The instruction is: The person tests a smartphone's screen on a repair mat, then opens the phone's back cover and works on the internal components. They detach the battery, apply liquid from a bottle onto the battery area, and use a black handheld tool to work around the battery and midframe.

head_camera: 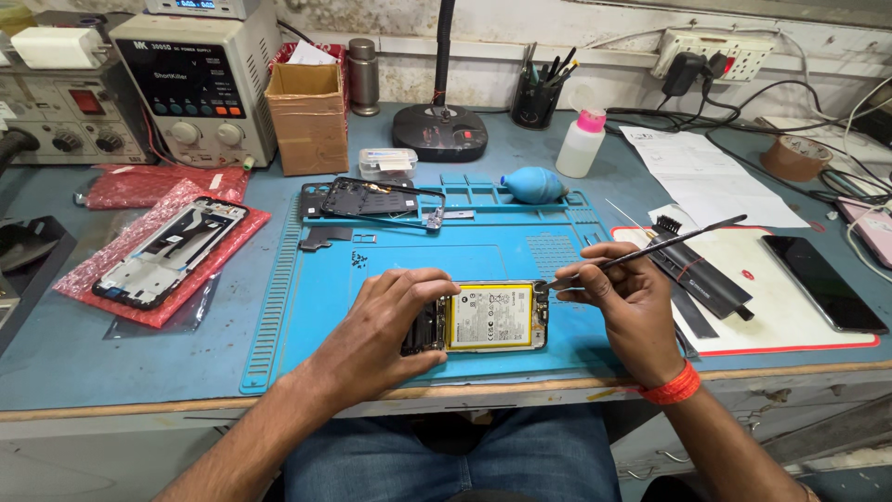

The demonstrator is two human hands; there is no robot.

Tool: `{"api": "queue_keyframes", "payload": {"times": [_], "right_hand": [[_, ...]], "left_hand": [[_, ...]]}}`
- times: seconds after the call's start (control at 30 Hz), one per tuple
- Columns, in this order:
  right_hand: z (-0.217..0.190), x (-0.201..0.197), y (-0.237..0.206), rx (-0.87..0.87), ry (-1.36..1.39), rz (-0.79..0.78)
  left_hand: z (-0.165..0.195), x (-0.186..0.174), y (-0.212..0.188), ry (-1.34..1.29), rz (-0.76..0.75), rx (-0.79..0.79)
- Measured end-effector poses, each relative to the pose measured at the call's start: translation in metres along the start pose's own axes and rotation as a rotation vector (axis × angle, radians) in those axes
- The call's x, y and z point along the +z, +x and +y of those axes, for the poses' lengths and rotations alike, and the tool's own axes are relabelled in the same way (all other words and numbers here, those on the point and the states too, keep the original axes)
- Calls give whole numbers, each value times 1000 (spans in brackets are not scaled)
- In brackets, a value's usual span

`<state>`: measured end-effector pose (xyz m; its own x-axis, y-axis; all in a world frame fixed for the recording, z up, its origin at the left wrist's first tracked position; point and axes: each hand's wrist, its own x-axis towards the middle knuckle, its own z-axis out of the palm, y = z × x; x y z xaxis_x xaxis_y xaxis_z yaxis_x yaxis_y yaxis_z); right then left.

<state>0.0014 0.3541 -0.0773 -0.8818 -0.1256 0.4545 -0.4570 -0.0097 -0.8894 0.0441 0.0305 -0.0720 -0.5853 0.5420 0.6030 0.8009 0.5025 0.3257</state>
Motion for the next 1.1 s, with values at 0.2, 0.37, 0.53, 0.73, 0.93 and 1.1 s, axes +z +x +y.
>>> {"api": "queue_keyframes", "payload": {"times": [0.2, 0.37, 0.53, 0.73, 0.93, 1.1], "right_hand": [[-1, -1, -1, 20, -39, -28], [-5, -2, -4, 77, -98, -121], [-8, 6, -17, 57, -241, -361], [-17, 11, -12, 134, -387, -361], [-28, 14, -7, 86, -485, -393], [-38, 17, -3, 93, -616, -439]], "left_hand": [[0, 0, 1, 3, -10, -17], [-1, 2, -1, -7, -19, -33], [-5, 3, -6, -44, -24, -83], [-3, -1, -2, -101, -84, -196], [0, -1, 0, -109, -106, -237], [0, -2, 2, -143, -117, -285]]}}
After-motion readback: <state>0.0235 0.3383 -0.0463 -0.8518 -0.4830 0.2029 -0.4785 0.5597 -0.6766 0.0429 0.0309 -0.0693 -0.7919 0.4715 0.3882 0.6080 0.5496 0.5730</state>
